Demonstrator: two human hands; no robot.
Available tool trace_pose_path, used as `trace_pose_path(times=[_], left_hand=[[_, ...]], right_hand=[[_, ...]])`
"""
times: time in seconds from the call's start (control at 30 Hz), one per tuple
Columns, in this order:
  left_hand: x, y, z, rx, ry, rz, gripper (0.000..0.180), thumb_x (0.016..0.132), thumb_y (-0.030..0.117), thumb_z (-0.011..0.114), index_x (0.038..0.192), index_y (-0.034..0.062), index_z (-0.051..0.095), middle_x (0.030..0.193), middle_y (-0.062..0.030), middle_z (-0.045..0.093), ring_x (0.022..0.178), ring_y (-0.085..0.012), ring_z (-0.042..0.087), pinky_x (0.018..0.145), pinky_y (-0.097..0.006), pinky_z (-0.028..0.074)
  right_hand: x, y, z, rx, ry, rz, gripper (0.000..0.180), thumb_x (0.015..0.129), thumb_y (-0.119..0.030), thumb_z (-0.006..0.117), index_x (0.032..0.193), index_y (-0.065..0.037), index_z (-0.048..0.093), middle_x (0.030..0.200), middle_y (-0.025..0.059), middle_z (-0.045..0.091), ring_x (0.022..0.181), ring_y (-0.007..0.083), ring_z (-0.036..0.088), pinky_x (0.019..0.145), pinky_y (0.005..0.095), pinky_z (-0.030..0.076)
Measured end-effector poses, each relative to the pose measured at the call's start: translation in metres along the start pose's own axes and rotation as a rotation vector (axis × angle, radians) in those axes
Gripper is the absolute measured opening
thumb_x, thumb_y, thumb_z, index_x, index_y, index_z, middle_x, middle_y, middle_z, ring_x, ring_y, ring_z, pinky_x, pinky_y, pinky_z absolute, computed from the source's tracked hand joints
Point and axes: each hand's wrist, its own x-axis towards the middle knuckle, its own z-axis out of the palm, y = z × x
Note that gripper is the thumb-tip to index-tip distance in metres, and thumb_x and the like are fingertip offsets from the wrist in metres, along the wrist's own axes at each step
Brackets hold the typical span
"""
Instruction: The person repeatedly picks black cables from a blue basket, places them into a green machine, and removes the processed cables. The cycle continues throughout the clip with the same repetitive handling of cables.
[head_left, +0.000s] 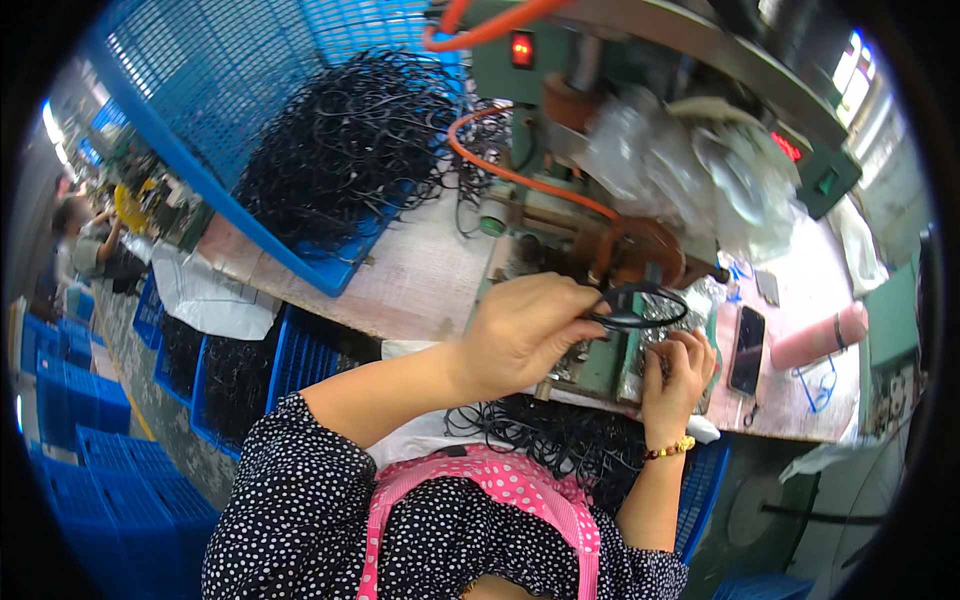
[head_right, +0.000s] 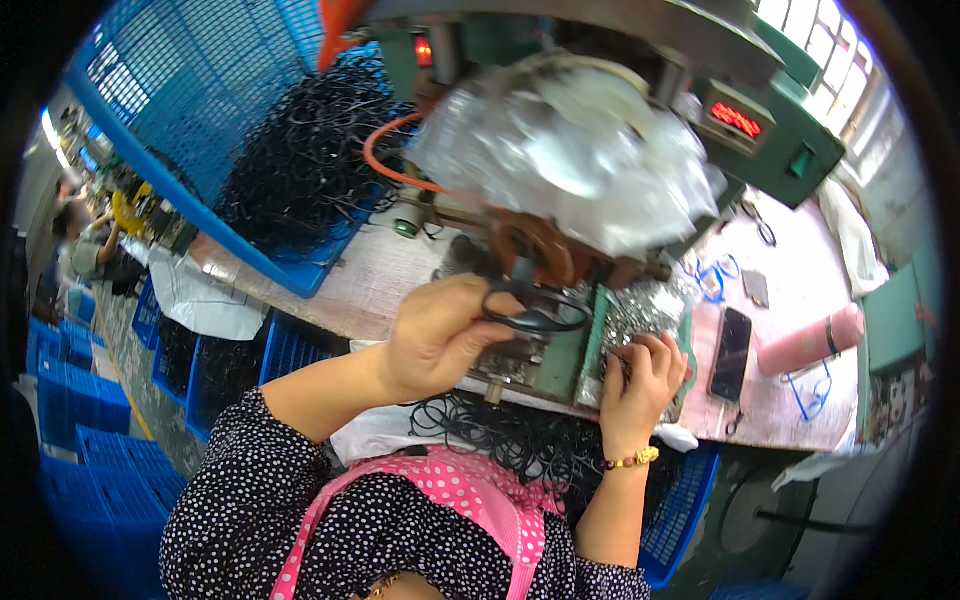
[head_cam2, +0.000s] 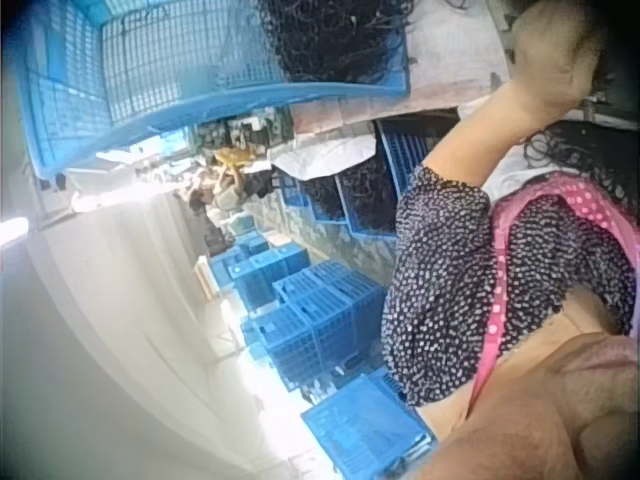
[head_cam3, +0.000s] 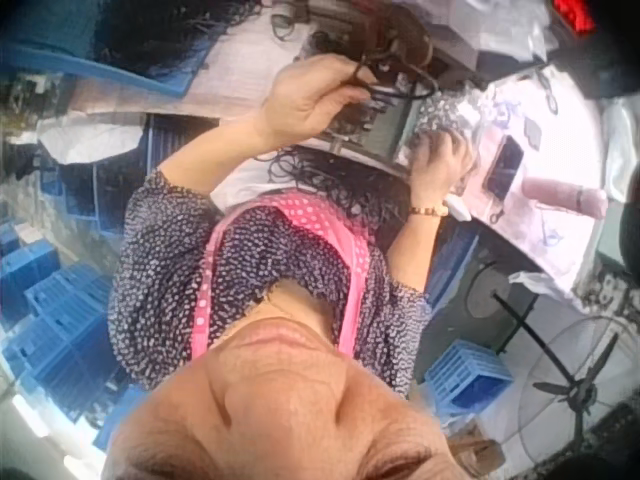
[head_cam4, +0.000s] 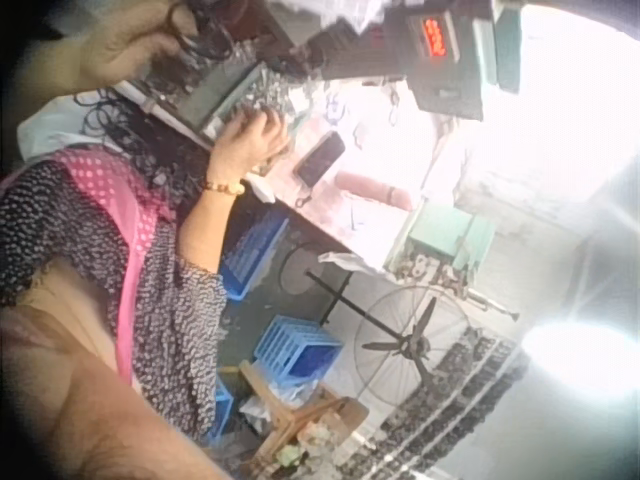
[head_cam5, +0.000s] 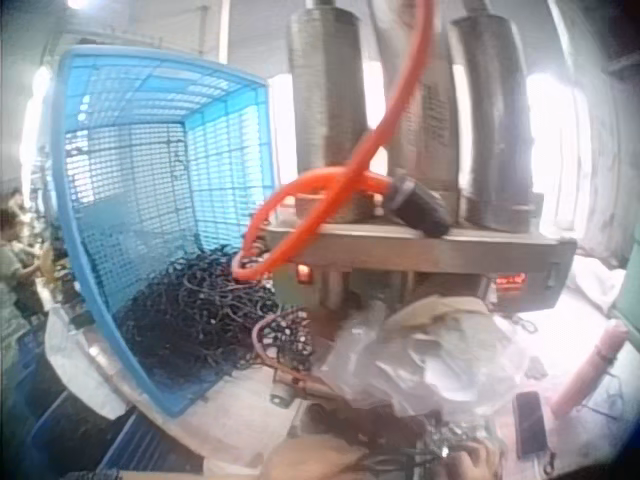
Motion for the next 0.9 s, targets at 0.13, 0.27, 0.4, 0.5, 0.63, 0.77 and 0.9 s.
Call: trace_pose_path(times=[0.13, 0.27, 0.4, 0.5, 0.63, 0.77, 0.9], left_hand=[[-0.004, 0.001, -0.002, 0.007, 0.041, -0.014, 0.02, 0.084, 0.003, 0.072, 0.102, -0.0023, 0.066, 0.085, -0.0157, 0.066, 0.069, -0.0336, 0.063, 0.062, -0.037, 0.05], [-0.019, -0.017, -0.026, 0.262, 0.158, 0.072, 0.018, 0.083, -0.004, 0.067, 0.101, -0.0004, 0.066, 0.096, -0.0163, 0.067, 0.085, -0.0307, 0.063, 0.074, -0.038, 0.05], [-0.019, -0.088, -0.091, 0.641, 0.284, -0.014, 0.012, 0.084, 0.002, 0.067, 0.095, 0.0049, 0.066, 0.096, -0.012, 0.063, 0.087, -0.0312, 0.059, 0.079, -0.037, 0.046], [-0.016, -0.148, -0.138, 0.796, 0.416, -0.314, 0.013, 0.088, 0.012, 0.067, 0.098, 0.0047, 0.066, 0.099, -0.0114, 0.061, 0.093, -0.0305, 0.057, 0.084, -0.038, 0.046], [-0.023, -0.189, -0.171, 1.28, 0.207, -0.56, 0.024, 0.082, 0.022, 0.074, 0.098, 0.0059, 0.067, 0.112, -0.0113, 0.058, 0.107, -0.033, 0.053, 0.09, -0.045, 0.046], [-0.045, -0.179, -0.157, 1.21, 0.01, -0.376, 0.017, 0.082, 0.021, 0.073, 0.087, 0.0096, 0.062, 0.092, -0.0087, 0.058, 0.091, -0.0306, 0.056, 0.078, -0.042, 0.047], [-0.083, -0.131, -0.108, 0.901, -0.014, -0.335, 0.014, 0.082, 0.019, 0.072, 0.084, 0.01, 0.062, 0.085, -0.0075, 0.06, 0.084, -0.03, 0.058, 0.075, -0.042, 0.045]], right_hand=[[0.004, 0.0, 0.011, 0.084, 0.109, 0.048, 0.008, 0.084, -0.006, 0.067, 0.09, -0.006, 0.063, 0.102, 0.0081, 0.067, 0.111, 0.0323, 0.057, 0.107, 0.0477, 0.032], [-0.008, 0.005, 0.021, 0.216, 0.259, 0.162, 0.004, 0.096, -0.007, 0.056, 0.097, -0.005, 0.059, 0.099, 0.0092, 0.069, 0.098, 0.0289, 0.062, 0.113, 0.0504, 0.027], [-0.013, 0.007, 0.028, 0.263, 0.277, 0.212, 0.007, 0.096, -0.007, 0.059, 0.1, -0.002, 0.059, 0.089, 0.009, 0.066, 0.092, 0.0286, 0.06, 0.112, 0.0526, 0.031], [-0.014, 0.006, 0.029, 0.233, 0.355, 0.189, 0.009, 0.094, -0.006, 0.06, 0.102, -0.001, 0.061, 0.089, 0.0097, 0.066, 0.091, 0.0289, 0.06, 0.111, 0.0522, 0.033], [-0.012, 0.003, 0.024, 0.144, 0.291, 0.129, 0.011, 0.093, -0.003, 0.06, 0.103, -0.001, 0.064, 0.091, 0.0089, 0.067, 0.084, 0.0264, 0.062, 0.111, 0.05, 0.034], [-0.008, 0.001, 0.02, 0.198, 0.276, 0.087, 0.011, 0.091, -0.001, 0.059, 0.099, -0.003, 0.066, 0.094, 0.0085, 0.068, 0.088, 0.0258, 0.063, 0.112, 0.0493, 0.031], [-0.008, 0.001, 0.018, 0.171, 0.244, 0.044, 0.011, 0.092, -0.005, 0.057, 0.097, -0.006, 0.068, 0.099, 0.0087, 0.067, 0.1, 0.0268, 0.06, 0.112, 0.0484, 0.03]])
